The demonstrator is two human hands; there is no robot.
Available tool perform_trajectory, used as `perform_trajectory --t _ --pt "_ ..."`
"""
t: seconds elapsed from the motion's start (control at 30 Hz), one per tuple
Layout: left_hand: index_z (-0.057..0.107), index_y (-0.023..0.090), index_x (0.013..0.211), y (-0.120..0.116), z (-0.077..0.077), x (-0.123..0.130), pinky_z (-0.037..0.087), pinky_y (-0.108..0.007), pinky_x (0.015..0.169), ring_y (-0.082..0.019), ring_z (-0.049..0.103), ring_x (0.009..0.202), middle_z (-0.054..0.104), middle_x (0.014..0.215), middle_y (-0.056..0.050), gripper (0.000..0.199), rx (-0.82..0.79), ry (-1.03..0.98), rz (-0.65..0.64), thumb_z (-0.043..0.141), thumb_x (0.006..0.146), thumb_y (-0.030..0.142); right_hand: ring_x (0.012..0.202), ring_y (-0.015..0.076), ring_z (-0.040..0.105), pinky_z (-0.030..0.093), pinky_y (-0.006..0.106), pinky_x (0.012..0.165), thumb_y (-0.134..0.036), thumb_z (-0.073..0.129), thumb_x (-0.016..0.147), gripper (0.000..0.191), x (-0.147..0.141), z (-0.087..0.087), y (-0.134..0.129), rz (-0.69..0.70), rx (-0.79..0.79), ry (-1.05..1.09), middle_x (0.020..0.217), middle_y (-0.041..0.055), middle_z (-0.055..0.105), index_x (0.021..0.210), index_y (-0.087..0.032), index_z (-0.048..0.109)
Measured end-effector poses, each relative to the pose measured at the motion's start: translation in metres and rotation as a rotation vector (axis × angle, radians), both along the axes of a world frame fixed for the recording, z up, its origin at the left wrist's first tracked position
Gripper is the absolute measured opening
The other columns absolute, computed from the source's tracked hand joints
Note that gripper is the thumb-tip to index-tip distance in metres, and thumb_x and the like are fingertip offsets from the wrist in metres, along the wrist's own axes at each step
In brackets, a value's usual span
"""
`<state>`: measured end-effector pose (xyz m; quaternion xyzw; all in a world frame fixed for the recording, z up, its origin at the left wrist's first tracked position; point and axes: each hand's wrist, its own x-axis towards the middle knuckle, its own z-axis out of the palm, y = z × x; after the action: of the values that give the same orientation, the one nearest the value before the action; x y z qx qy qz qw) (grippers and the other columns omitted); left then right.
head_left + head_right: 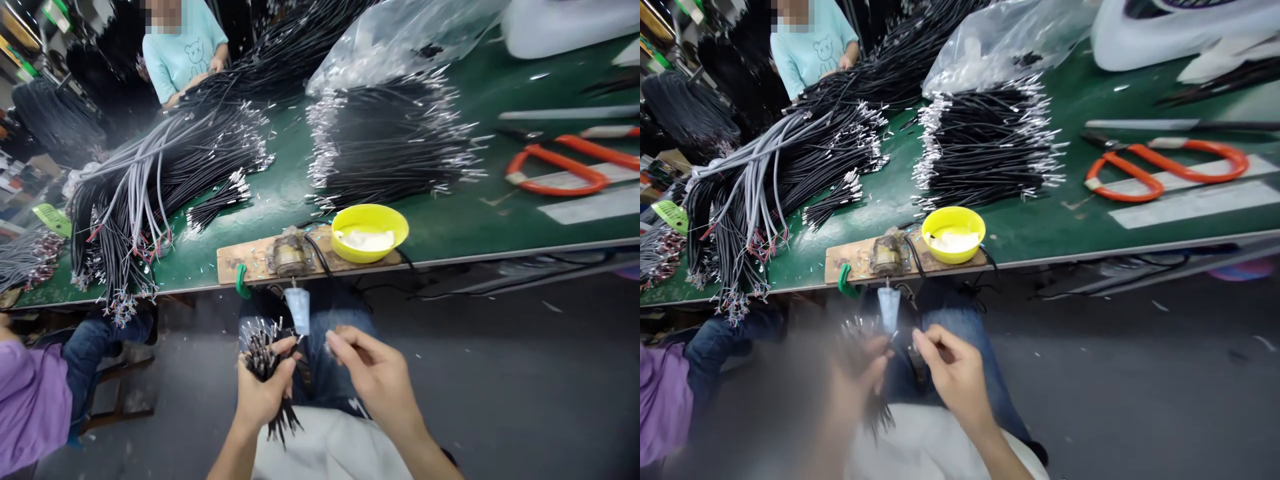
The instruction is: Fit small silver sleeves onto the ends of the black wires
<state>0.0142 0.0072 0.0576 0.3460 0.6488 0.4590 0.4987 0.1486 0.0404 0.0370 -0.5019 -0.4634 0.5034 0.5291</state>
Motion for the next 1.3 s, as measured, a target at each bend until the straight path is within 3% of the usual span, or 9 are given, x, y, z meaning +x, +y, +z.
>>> perform_trajectory --t 0.13,0.27,0.47,0.57,0.7,0.77,1.0,1.13,1.3 --pt "0.074 0.014 0.074 -0.003 0.001 0.005 0.046 -0.022 0.044 -0.011 0.054 0.043 0.071 0.064 -0.005 0.015 0.004 0.083 -0.030 0.067 0.065 0.025 0.057 0.0151 0.047 0.039 0.026 0.055 -0.020 0.062 0.075 0.004 -0.005 0.008 -0.013 0.009 0.338 -0.243 0.060 -0.0004 0.053 0.071 -0.019 0.063" --pt "0.069 0.014 0.063 -0.006 0.005 0.011 0.048 -0.024 0.053 -0.016 0.060 0.058 0.068 0.062 -0.003 0.006 0.055 0.195 -0.013 0.068 0.061 0.020 0.062 0.0164 0.052 0.042 0.029 0.062 -0.015 0.058 0.078 0.009 -0.011 0.011 -0.010 0.171 0.404 -0.244 0.064 0.0014 0.057 0.072 -0.020 0.063" --pt "0.056 0.015 0.052 -0.004 0.006 0.012 0.037 -0.021 0.040 -0.007 0.041 0.038 0.047 0.041 0.005 0.027 0.021 0.029 0.035 0.070 0.061 0.037 0.056 0.0139 0.047 0.038 0.024 0.050 -0.018 0.058 0.078 0.020 -0.016 0.005 -0.008 0.070 0.210 -0.015 0.059 -0.0004 0.050 0.058 -0.019 0.056" --pt "0.051 0.016 0.053 -0.002 0.008 0.016 0.033 -0.019 0.038 -0.006 0.039 0.036 0.043 0.039 0.006 0.038 0.034 -0.119 0.050 0.071 0.059 0.048 0.054 0.0126 0.045 0.038 0.023 0.047 -0.032 0.063 0.075 0.024 -0.026 0.002 -0.013 0.020 -0.020 0.278 0.060 -0.0017 0.046 0.056 -0.019 0.054" --pt "0.052 0.015 0.055 -0.001 0.005 0.019 0.029 -0.018 0.037 -0.004 0.034 0.034 0.040 0.036 0.008 0.045 0.023 -0.249 0.050 0.071 0.056 0.055 0.044 0.0105 0.041 0.036 0.023 0.039 -0.048 0.071 0.062 0.033 -0.035 0.001 -0.014 0.158 -0.450 0.716 0.054 -0.0038 0.045 0.060 -0.019 0.055" --pt "0.051 0.015 0.053 0.000 0.002 0.018 0.025 -0.017 0.035 -0.002 0.030 0.031 0.037 0.035 0.009 0.047 -0.007 -0.313 0.032 0.072 0.053 0.057 0.045 0.0102 0.042 0.038 0.023 0.043 -0.046 0.076 0.056 0.034 -0.033 0.001 -0.012 0.221 -0.520 0.754 0.052 -0.0037 0.046 0.060 -0.018 0.058" --pt "0.048 0.015 0.050 0.003 0.001 0.008 0.017 -0.017 0.030 0.001 0.021 0.028 0.033 0.034 0.010 0.048 -0.157 -0.365 -0.030 0.072 0.054 0.056 0.056 0.0143 0.050 0.042 0.026 0.052 -0.043 0.067 0.068 0.025 -0.013 0.000 -0.004 0.255 -0.197 0.384 0.066 0.0026 0.058 0.071 -0.019 0.065" --pt "0.049 0.015 0.051 0.002 -0.001 0.009 0.018 -0.017 0.030 0.000 0.020 0.028 0.031 0.035 0.011 0.048 -0.165 -0.426 -0.077 0.072 0.053 0.057 0.057 0.0145 0.052 0.043 0.024 0.052 -0.038 0.066 0.070 0.023 -0.012 -0.001 -0.002 0.237 -0.099 0.295 0.061 0.0012 0.054 0.060 -0.019 0.060" --pt "0.048 0.015 0.048 0.002 -0.001 0.020 0.023 -0.018 0.034 -0.002 0.028 0.030 0.033 0.033 0.009 0.045 -0.021 -0.237 -0.040 0.071 0.059 0.052 0.048 0.0130 0.045 0.039 0.024 0.045 -0.036 0.061 0.075 0.026 -0.021 0.002 -0.006 0.018 -0.042 0.181 0.054 -0.0020 0.046 0.057 -0.020 0.050"
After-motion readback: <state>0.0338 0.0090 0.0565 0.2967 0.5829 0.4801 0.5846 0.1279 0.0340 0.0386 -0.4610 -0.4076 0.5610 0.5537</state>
